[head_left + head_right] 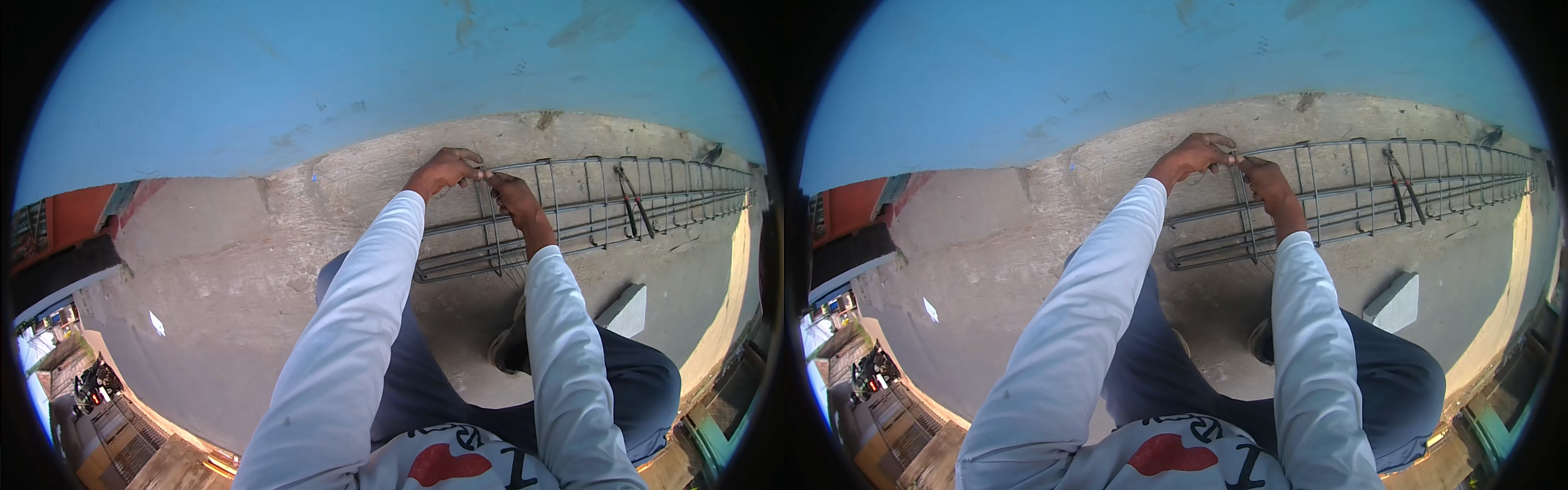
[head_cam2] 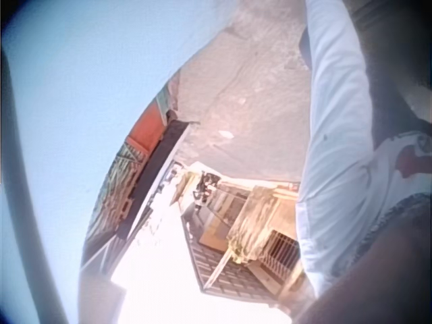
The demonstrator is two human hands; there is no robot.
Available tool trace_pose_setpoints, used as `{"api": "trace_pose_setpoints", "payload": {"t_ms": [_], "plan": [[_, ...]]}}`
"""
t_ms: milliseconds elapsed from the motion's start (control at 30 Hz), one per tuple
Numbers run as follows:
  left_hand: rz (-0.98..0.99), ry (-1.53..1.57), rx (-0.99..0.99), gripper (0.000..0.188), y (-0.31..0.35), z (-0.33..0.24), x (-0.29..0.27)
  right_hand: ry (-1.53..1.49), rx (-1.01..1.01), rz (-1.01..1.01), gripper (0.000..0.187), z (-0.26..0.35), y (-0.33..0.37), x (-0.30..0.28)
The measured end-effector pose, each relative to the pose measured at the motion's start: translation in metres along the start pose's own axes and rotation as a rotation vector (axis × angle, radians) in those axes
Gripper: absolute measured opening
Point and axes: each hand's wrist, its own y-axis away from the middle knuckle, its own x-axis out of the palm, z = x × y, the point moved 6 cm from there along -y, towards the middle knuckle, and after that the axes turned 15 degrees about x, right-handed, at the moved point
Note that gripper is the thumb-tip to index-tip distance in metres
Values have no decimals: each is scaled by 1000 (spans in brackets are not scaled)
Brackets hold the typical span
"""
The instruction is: The person sits on a concrete floor and uses pliers to twist wire ties around the intersections of a rectangular metal mesh frame. They work systematically along the length of the mesh, securing the grid structure. The person briefly stands to sweep the floor with a broom before returning to the task.
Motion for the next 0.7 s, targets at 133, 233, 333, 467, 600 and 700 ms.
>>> {"api": "trace_pose_setpoints", "payload": {"t_ms": [133,233,333,467,600,700], "plan": [[22,50,5,50,-3,4,-6,55,-6,-38,34,1,-6,1],[40,32,-4,49,-5,5,-6,80,-29,-83,37,1,-10,1],[35,37,-12,48,-5,6,-8,128,-48,-122,40,1,-7,3],[6,118,-29,46,-5,11,-11,218,-68,-103,44,4,-2,6],[-20,123,-10,39,-6,2,-4,343,-210,-207,45,12,0,3],[-88,164,24,28,-11,-2,1,402,-219,-222,43,12,-2,-3]]}}
